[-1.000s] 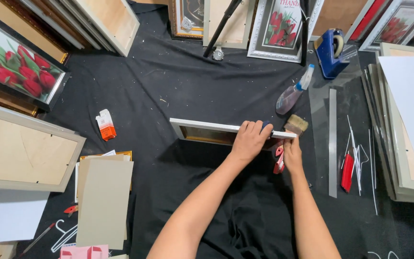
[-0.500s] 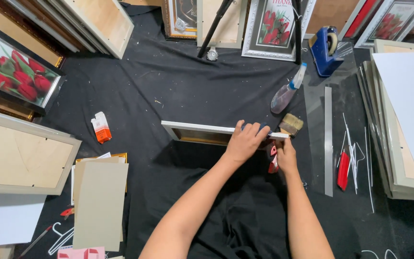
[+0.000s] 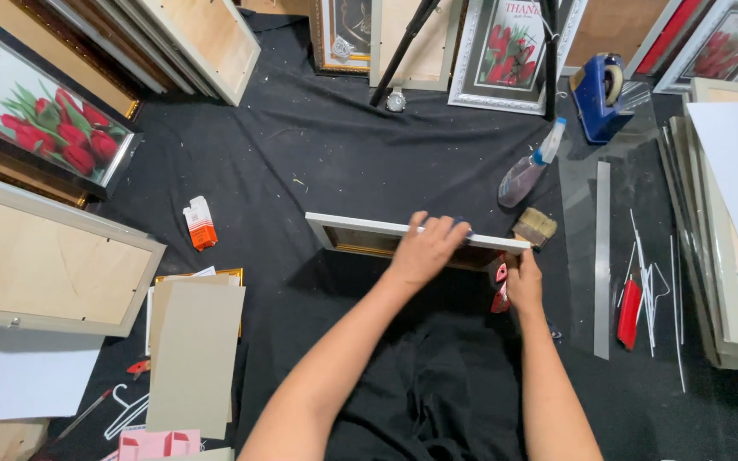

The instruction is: Cleaning and finishing the backing of a picture frame using a cloth, brush, and utility knife.

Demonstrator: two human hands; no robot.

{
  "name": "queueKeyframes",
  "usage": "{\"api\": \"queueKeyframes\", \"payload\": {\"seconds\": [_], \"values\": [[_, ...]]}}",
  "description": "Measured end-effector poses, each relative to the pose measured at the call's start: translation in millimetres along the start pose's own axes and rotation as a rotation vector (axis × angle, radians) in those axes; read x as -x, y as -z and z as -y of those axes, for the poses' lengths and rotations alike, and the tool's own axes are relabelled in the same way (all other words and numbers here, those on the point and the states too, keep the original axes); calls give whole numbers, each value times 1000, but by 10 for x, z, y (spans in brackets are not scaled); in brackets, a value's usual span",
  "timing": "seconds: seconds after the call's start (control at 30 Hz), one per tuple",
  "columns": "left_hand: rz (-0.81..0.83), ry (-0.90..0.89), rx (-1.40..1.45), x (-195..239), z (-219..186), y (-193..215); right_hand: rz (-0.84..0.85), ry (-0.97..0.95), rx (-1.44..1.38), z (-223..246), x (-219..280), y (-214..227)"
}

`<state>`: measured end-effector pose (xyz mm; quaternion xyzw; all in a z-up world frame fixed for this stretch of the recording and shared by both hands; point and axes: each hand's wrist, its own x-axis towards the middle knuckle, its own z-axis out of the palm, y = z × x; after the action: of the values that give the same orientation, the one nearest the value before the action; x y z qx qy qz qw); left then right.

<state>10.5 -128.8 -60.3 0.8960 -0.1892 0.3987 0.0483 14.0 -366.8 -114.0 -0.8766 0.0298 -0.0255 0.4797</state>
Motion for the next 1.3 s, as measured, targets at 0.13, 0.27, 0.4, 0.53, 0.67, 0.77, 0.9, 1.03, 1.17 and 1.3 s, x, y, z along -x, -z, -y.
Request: {"api": "queueKeyframes", "payload": {"seconds": [0.13, 0.27, 0.4, 0.53, 0.67, 0.77, 0.9, 1.03, 1.17, 1.3], "values": [[126, 28, -78, 477, 1018, 455, 2, -11, 30, 49, 38, -24], [179, 80, -102, 772, 1418, 507, -12, -27, 6, 191, 100, -8], [71, 21, -22, 560, 913, 127, -12, -35, 74, -90, 32, -84], [-66, 7, 82, 112, 17, -230, -30, -19, 30, 88, 91, -63], [-187, 2, 161, -192, -696, -483, -46, -1, 40, -267, 7, -125], [-195, -2, 118, -212, -634, -336, -40, 9, 30, -331, -8, -121], [-89, -8, -8, 29, 9, 94, -41, 10, 36, -225, 19, -84], [0, -13, -158, 558, 993, 323, -36, 16, 52, -168, 26, -76], [138, 90, -193, 992, 1766, 607, -29, -5, 43, -62, 38, -51], [87, 70, -142, 998, 1619, 399, -25, -22, 89, -214, 10, -87]]}}
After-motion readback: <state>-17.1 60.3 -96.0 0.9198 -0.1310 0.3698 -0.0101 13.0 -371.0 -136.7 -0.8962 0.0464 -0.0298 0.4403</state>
